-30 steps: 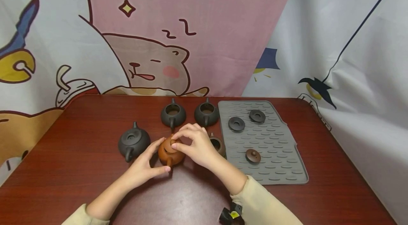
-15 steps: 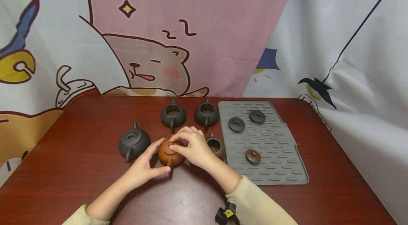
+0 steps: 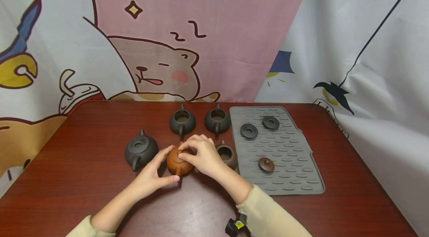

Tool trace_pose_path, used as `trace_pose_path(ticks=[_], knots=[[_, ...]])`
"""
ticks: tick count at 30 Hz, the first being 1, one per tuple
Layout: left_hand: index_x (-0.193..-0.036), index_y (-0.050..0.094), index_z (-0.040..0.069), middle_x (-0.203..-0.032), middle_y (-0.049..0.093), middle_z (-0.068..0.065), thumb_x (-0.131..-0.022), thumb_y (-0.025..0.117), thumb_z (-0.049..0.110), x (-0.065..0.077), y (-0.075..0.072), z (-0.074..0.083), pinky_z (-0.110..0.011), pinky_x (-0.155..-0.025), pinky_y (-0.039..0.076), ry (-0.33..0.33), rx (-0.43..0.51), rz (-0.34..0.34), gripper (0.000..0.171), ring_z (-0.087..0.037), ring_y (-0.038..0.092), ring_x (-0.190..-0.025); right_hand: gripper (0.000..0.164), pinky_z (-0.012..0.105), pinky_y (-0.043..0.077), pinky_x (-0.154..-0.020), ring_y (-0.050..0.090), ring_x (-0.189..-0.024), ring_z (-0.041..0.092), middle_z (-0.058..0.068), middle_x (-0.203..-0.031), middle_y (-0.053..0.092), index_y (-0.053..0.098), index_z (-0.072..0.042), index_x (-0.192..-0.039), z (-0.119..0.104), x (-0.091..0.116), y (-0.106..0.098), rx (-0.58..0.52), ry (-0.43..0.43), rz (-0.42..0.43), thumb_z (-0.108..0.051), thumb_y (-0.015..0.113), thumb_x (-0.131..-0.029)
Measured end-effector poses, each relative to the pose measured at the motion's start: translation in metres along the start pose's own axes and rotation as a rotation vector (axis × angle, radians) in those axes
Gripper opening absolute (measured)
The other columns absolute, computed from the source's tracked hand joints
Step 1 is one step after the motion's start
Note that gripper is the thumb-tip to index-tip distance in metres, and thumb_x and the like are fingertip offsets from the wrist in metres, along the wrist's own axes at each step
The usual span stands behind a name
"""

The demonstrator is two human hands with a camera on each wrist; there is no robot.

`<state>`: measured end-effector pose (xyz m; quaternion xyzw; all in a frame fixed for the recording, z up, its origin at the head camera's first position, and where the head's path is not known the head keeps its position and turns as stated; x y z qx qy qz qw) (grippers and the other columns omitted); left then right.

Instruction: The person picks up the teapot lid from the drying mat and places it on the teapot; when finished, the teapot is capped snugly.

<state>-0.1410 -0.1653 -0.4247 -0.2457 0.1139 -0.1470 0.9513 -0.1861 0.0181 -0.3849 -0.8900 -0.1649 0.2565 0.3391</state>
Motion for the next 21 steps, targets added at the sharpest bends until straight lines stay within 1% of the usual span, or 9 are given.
trace_pose_path(ticks=[4,8,13,21], knots=[[-0.148,0.032,0.007,-0.147,0.035,-0.017,-0.079,0.080,0.029,0.000,0.000,0.000,-0.061,-0.102,0.026,0.000,0.000,-0.002,0.086,-0.037,0.033,-0.133,0.016,0.032,0.032,-0.076,0.053,-0.088,0.015,-0.012,-0.093,0.062,0.075,-0.021,-0.096,-0.001,0.001,-0.001,0.010,0.002,0.000,-0.027,0.077,-0.082],[-0.148,0.032,0.006,-0.147,0.035,-0.017,-0.080,0.079,0.030,0.000,0.001,0.001,-0.062,-0.102,0.026,0.003,0.000,-0.006,0.086,-0.037,0.033,-0.133,0.018,0.034,0.033,-0.078,0.052,-0.091,0.011,-0.012,-0.094,0.063,0.075,-0.019,-0.098,-0.004,0.001,-0.007,0.009,-0.007,0.018,-0.027,0.077,-0.082],[-0.148,0.033,0.007,-0.147,0.036,-0.016,-0.079,0.080,0.029,-0.001,0.000,0.001,-0.062,-0.102,0.026,0.014,-0.001,-0.001,0.086,-0.036,0.034,-0.133,0.019,0.037,0.034,-0.083,0.051,-0.095,0.009,-0.011,-0.095,0.064,0.075,-0.018,-0.099,-0.010,0.003,-0.019,-0.029,-0.030,0.045,-0.024,0.078,-0.081],[-0.147,0.033,0.008,-0.148,0.034,-0.015,-0.079,0.080,0.029,0.000,0.000,0.001,-0.061,-0.103,0.023,0.024,0.003,0.001,0.085,-0.035,0.030,-0.135,0.021,0.039,0.035,-0.086,0.050,-0.095,0.009,-0.012,-0.096,0.062,0.074,-0.015,-0.099,-0.018,0.011,-0.040,-0.055,-0.090,0.106,-0.022,0.078,-0.080]])
Point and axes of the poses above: each hand's wrist, its own x-axis away from the middle knuckle, its own y-axis out of the palm, z = x × y, the point moved 3 cm from there along -x, towards the middle knuckle
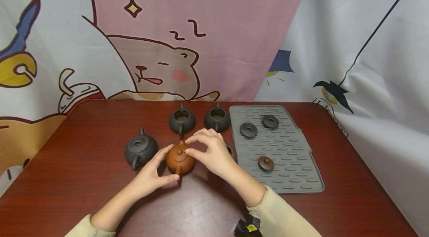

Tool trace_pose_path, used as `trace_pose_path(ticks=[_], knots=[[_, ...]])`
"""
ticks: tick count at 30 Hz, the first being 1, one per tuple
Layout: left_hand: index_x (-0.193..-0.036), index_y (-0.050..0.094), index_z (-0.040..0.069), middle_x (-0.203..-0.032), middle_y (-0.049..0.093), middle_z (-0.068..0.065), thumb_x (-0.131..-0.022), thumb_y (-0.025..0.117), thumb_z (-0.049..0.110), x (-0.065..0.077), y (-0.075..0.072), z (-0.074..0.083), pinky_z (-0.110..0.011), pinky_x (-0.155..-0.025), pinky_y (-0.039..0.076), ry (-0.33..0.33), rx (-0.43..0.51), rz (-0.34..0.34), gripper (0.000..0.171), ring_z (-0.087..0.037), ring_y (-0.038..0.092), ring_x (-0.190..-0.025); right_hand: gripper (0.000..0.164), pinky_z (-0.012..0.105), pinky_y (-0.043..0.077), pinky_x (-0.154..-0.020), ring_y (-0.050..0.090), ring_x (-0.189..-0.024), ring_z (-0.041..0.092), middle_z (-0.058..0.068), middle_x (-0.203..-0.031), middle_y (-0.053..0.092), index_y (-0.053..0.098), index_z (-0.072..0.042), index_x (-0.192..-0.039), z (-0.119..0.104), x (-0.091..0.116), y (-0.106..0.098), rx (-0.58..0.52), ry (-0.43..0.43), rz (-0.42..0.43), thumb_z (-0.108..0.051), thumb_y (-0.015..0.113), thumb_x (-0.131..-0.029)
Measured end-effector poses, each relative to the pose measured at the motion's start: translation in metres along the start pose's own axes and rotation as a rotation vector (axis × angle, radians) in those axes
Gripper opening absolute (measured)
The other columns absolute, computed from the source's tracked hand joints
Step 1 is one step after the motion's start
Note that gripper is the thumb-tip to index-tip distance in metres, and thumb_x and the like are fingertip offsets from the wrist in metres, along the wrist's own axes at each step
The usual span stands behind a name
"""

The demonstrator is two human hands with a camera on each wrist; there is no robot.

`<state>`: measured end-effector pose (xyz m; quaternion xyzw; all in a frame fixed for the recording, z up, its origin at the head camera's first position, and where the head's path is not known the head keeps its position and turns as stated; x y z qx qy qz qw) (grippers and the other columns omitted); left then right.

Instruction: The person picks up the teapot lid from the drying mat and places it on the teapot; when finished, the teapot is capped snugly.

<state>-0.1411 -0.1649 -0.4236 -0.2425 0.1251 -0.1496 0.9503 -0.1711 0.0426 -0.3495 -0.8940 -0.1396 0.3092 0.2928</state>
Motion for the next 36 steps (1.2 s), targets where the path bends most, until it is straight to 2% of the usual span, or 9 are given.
trace_pose_path(ticks=[9,15,17,20,25,28,31,36], knots=[[-0.146,0.035,0.004,-0.149,0.034,-0.012,-0.079,0.080,0.026,0.001,-0.004,0.008,-0.056,-0.105,0.023,0.042,-0.011,0.046,0.084,-0.029,0.031,-0.135,0.020,0.036,0.037,-0.083,0.050,-0.091,0.007,-0.014,-0.097,0.061,0.074,-0.018,-0.098,0.001,0.012,-0.023,-0.013,-0.071,0.070,-0.021,0.080,-0.079],[-0.147,0.035,0.008,-0.148,0.035,-0.009,-0.079,0.080,0.024,0.001,-0.004,0.017,-0.026,-0.107,0.024,0.072,-0.005,0.078,0.083,-0.025,0.035,-0.134,0.023,0.032,0.046,-0.076,0.056,-0.088,0.010,-0.009,-0.098,0.063,0.073,-0.017,-0.101,0.007,0.024,-0.040,-0.085,-0.124,0.100,-0.015,0.079,-0.080],[-0.148,0.034,0.011,-0.149,0.035,-0.009,-0.080,0.080,0.022,0.000,-0.004,0.020,-0.021,-0.106,0.023,0.089,0.011,0.079,0.083,-0.025,0.034,-0.135,0.024,0.031,0.047,-0.070,0.057,-0.083,0.014,-0.005,-0.097,0.063,0.072,-0.016,-0.102,0.011,0.030,-0.046,-0.095,-0.134,0.110,-0.011,0.079,-0.079],[-0.148,0.033,0.014,-0.149,0.036,-0.009,-0.080,0.079,0.018,-0.001,-0.004,0.027,-0.025,-0.107,0.025,0.122,0.032,0.083,0.082,-0.026,0.033,-0.135,0.028,0.027,0.046,-0.064,0.056,-0.076,0.017,0.000,-0.095,0.064,0.072,-0.013,-0.102,0.017,0.039,-0.054,-0.098,-0.133,0.122,-0.006,0.079,-0.077],[-0.148,0.033,0.011,-0.147,0.037,-0.008,-0.080,0.078,0.011,-0.003,-0.004,0.039,-0.031,-0.107,0.028,0.191,0.065,0.089,0.081,-0.029,0.034,-0.135,0.033,0.025,0.042,-0.057,0.053,-0.071,0.015,0.001,-0.090,0.064,0.071,-0.009,-0.101,0.030,0.053,-0.069,-0.039,-0.127,0.146,0.002,0.080,-0.072],[-0.148,0.033,0.009,-0.147,0.036,-0.009,-0.080,0.078,0.007,-0.005,-0.002,0.048,-0.031,-0.108,0.026,0.224,0.104,0.085,0.082,-0.026,0.034,-0.135,0.035,0.023,0.039,-0.053,0.051,-0.070,0.014,-0.003,-0.083,0.061,0.071,-0.009,-0.102,0.038,0.061,-0.079,0.002,-0.127,0.161,0.004,0.080,-0.071],[-0.149,0.033,0.011,-0.148,0.035,-0.005,-0.079,0.078,0.005,-0.006,0.000,0.056,-0.030,-0.109,0.026,0.243,0.124,0.081,0.083,-0.028,0.035,-0.134,0.036,0.026,0.038,-0.050,0.051,-0.068,0.010,-0.007,-0.078,0.056,0.072,-0.011,-0.103,0.047,0.068,-0.089,0.038,-0.114,0.170,0.002,0.081,-0.071],[-0.149,0.033,0.019,-0.150,0.033,0.001,-0.079,0.079,0.008,-0.008,0.007,0.066,-0.029,-0.108,0.026,0.243,0.105,0.073,0.085,-0.026,0.035,-0.134,0.035,0.025,0.038,-0.052,0.048,-0.069,0.006,-0.013,-0.076,0.052,0.072,-0.016,-0.106,0.061,0.082,-0.106,0.083,-0.030,0.146,-0.003,0.080,-0.075]])
Point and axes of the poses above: each hand's wrist, its own x-axis away from the middle knuckle, its own y-axis out of the palm, z = x × y, the point moved 3 cm from there along -x, towards the middle knuckle
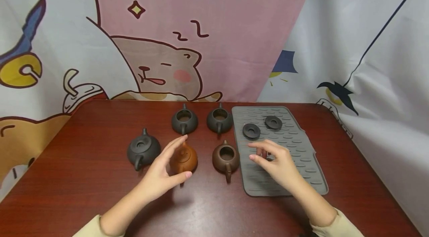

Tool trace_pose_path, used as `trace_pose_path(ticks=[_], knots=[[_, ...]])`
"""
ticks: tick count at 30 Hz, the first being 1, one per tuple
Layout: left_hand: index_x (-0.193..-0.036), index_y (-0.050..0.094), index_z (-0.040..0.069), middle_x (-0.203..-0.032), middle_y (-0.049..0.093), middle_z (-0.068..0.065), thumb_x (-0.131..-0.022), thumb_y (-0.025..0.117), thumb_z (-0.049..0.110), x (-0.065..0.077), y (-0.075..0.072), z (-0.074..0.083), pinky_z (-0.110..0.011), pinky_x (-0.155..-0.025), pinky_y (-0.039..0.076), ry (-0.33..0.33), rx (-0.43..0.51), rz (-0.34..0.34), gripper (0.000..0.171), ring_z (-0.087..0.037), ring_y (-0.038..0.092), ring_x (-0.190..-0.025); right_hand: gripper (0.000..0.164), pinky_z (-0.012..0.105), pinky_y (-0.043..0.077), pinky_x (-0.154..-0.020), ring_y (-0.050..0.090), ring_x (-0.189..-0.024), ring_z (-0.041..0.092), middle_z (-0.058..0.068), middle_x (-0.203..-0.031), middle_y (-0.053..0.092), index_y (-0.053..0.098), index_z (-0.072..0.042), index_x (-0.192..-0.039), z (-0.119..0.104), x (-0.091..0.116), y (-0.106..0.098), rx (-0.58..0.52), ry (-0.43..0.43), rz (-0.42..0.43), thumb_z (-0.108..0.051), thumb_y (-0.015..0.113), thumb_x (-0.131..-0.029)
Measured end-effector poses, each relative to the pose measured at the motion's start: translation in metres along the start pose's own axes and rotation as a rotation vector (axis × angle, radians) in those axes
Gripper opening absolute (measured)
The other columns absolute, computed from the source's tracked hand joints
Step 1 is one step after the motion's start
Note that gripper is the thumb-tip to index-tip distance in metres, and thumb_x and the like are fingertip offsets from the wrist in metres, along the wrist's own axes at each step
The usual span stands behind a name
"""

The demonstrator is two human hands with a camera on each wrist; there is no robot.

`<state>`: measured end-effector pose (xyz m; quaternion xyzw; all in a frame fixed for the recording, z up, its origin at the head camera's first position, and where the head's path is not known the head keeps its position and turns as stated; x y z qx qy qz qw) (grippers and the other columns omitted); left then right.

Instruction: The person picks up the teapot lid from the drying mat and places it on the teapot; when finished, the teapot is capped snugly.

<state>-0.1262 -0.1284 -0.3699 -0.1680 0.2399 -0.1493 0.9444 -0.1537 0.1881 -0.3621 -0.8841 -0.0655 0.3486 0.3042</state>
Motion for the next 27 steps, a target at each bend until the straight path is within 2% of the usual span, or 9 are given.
trace_pose_path(ticks=[5,12,19,27], knots=[[-0.149,0.033,0.021,-0.150,0.033,0.002,-0.079,0.079,0.012,-0.003,0.009,0.006,-0.032,-0.108,0.026,0.014,-0.022,-0.016,0.084,-0.021,0.032,-0.135,0.035,0.023,0.038,-0.056,0.047,-0.069,0.006,-0.013,-0.076,0.051,0.073,-0.017,-0.106,0.014,0.009,-0.015,0.024,0.039,-0.014,-0.003,0.080,-0.075],[-0.149,0.032,0.029,-0.151,0.033,0.003,-0.077,0.081,0.016,-0.008,0.026,0.012,-0.056,-0.105,0.024,-0.026,-0.006,-0.051,0.087,-0.021,0.024,-0.139,0.033,0.025,0.039,-0.059,0.046,-0.069,0.010,-0.008,-0.079,0.053,0.073,-0.015,-0.106,0.033,0.019,-0.029,0.004,0.163,-0.062,-0.002,0.079,-0.076],[-0.149,0.031,0.030,-0.151,0.031,0.009,-0.078,0.081,0.019,-0.014,0.044,0.016,-0.053,-0.105,0.026,-0.053,0.036,-0.095,0.088,-0.017,0.027,-0.138,0.031,0.027,0.039,-0.058,0.045,-0.068,0.012,0.000,-0.080,0.053,0.071,0.000,-0.104,0.049,0.025,-0.038,-0.035,0.202,-0.121,0.007,0.076,-0.074],[-0.148,0.031,0.032,-0.149,0.031,0.013,-0.079,0.080,0.023,-0.021,0.062,0.015,-0.049,-0.106,0.027,-0.091,0.075,-0.106,0.086,-0.012,0.027,-0.137,0.029,0.027,0.038,-0.057,0.044,-0.069,0.012,0.006,-0.086,0.056,0.072,-0.004,-0.106,0.076,0.033,-0.039,-0.087,0.227,-0.178,-0.002,0.077,-0.078]])
Point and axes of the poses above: each hand's wrist, its own x-axis away from the middle knuckle, its own y-axis out of the palm, z = x × y, the point moved 3 cm from there along -x, towards the middle knuckle
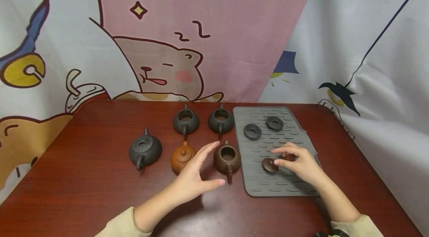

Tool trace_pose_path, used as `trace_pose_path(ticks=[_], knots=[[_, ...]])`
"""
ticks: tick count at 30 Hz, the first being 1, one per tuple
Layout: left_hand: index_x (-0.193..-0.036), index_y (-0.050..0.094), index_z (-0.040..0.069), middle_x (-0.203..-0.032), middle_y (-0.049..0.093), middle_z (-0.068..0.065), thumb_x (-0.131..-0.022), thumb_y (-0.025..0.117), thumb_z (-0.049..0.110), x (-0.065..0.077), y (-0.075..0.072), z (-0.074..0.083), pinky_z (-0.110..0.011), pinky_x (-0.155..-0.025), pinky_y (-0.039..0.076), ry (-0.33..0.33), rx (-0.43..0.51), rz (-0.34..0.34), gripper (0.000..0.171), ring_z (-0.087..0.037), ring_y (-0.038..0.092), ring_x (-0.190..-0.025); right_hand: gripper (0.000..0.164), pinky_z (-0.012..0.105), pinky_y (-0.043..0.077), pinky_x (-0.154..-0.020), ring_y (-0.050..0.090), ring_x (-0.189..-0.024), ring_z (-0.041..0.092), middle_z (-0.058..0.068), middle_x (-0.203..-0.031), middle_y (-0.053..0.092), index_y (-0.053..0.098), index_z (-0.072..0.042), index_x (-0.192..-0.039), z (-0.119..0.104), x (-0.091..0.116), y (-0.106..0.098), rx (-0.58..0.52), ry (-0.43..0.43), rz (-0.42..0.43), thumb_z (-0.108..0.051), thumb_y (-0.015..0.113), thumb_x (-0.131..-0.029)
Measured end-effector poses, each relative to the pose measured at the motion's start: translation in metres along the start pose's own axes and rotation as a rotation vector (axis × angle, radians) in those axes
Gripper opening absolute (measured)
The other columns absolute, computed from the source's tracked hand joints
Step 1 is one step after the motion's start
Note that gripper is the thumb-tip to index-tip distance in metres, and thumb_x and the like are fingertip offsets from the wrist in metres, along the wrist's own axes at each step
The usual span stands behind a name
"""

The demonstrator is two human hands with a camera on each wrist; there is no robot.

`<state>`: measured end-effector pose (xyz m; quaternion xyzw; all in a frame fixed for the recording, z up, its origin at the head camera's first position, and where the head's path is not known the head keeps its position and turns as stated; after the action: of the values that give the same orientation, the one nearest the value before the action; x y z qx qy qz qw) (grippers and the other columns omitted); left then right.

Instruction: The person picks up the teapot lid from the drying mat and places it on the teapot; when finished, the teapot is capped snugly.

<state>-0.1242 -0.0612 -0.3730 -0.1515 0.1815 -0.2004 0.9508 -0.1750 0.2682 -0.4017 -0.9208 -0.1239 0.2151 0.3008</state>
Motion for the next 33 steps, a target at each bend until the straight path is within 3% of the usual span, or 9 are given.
trace_pose_path(ticks=[9,16,20,28,33], knots=[[-0.150,0.030,0.016,-0.151,0.032,-0.004,-0.079,0.079,0.021,-0.014,0.017,-0.008,-0.044,-0.108,0.025,-0.001,0.038,0.004,0.086,-0.014,0.029,-0.136,0.028,0.027,0.038,-0.063,0.044,-0.073,0.015,0.007,-0.094,0.059,0.073,-0.008,-0.106,0.012,0.001,0.005,-0.024,0.019,-0.051,-0.008,0.078,-0.079],[-0.149,0.031,0.013,-0.150,0.032,0.002,-0.078,0.080,0.022,-0.021,0.022,-0.021,-0.041,-0.109,0.024,-0.046,-0.008,0.037,0.088,-0.010,0.028,-0.136,0.028,0.029,0.036,-0.061,0.040,-0.070,0.020,0.011,-0.084,0.057,0.073,-0.002,-0.103,0.010,0.000,0.010,-0.052,-0.022,-0.070,0.002,0.077,-0.076],[-0.149,0.031,0.011,-0.151,0.030,0.004,-0.077,0.081,0.022,-0.023,0.026,-0.029,-0.042,-0.109,0.025,-0.075,-0.018,0.040,0.089,-0.010,0.027,-0.136,0.026,0.030,0.035,-0.061,0.039,-0.070,0.023,0.015,-0.084,0.057,0.072,0.003,-0.101,0.011,0.000,0.012,-0.071,-0.004,-0.064,0.006,0.076,-0.076],[-0.150,0.027,0.005,-0.153,0.026,-0.011,-0.077,0.081,0.027,-0.023,0.030,-0.045,-0.048,-0.107,0.024,-0.142,0.005,0.043,0.093,-0.020,0.026,-0.137,0.023,0.028,0.036,-0.062,0.042,-0.072,0.019,0.007,-0.088,0.059,0.075,-0.007,-0.099,0.012,0.001,0.013,-0.088,0.037,-0.052,-0.004,0.079,-0.077],[-0.150,0.027,0.005,-0.153,0.026,-0.010,-0.076,0.081,0.030,-0.023,0.032,-0.050,-0.049,-0.107,0.025,-0.165,0.016,0.041,0.095,-0.022,0.027,-0.136,0.021,0.029,0.036,-0.062,0.042,-0.071,0.018,0.005,-0.087,0.059,0.076,-0.010,-0.098,0.014,0.002,0.012,-0.107,0.043,-0.051,-0.007,0.078,-0.078]])
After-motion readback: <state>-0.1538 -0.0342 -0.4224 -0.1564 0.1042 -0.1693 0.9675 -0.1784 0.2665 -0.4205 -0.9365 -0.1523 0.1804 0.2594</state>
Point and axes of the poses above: each hand's wrist, its own x-axis away from the middle knuckle, its own y-axis out of the palm, z = x × y, the point moved 3 cm from there along -x, towards the middle knuckle
